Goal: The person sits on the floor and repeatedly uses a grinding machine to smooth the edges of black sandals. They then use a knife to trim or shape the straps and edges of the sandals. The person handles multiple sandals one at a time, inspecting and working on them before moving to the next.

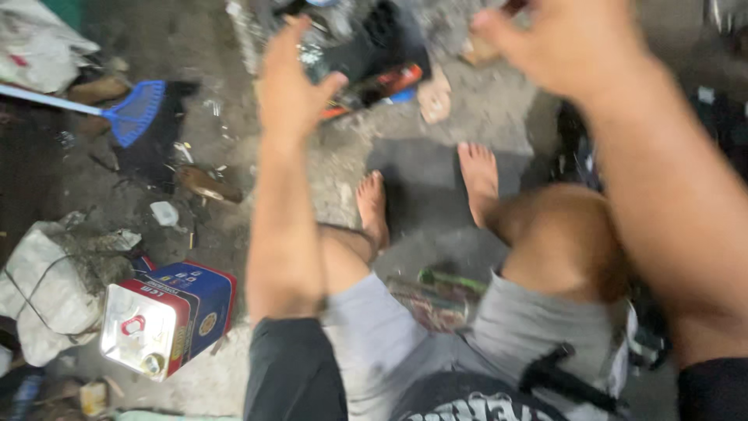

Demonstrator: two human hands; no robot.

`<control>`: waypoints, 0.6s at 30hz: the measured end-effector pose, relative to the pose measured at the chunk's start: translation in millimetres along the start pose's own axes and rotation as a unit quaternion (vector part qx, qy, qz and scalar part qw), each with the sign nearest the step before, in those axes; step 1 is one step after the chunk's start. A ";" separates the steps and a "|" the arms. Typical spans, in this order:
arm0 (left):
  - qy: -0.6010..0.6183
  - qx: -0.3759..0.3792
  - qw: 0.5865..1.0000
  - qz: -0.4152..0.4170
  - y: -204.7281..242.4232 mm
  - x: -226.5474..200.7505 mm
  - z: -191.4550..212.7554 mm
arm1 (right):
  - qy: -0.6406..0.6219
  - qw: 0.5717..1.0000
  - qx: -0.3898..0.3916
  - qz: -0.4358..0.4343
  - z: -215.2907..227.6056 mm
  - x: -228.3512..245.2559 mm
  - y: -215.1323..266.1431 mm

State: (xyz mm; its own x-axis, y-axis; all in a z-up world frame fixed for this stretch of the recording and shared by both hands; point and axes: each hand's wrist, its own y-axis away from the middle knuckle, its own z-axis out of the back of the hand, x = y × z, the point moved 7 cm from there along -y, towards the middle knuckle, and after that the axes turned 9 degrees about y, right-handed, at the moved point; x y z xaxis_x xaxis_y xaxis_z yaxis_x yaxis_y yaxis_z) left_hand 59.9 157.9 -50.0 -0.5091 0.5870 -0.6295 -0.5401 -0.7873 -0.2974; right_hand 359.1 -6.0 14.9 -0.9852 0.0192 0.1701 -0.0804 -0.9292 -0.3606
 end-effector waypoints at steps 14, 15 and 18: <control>-0.115 0.102 0.972 0.178 -6.0 62.7 -46.3 | 0.056 0.976 0.164 0.131 -139.2 115.1 -101.5; -0.111 0.105 0.970 0.187 -6.8 61.7 -44.9 | 0.068 0.974 0.182 0.119 -140.8 114.8 -103.4; -0.097 0.109 0.967 0.208 -9.2 56.2 -42.5 | 0.067 0.970 0.214 0.099 -134.4 118.5 -111.0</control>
State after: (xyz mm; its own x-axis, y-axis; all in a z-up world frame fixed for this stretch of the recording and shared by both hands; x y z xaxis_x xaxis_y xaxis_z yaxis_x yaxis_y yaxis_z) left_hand 64.7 190.1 -113.1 -0.8180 0.2686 -0.5086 -0.3789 -0.9169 0.1252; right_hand 231.0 149.1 -48.2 -0.9881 -0.1539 0.0046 0.1539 -0.9871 0.0438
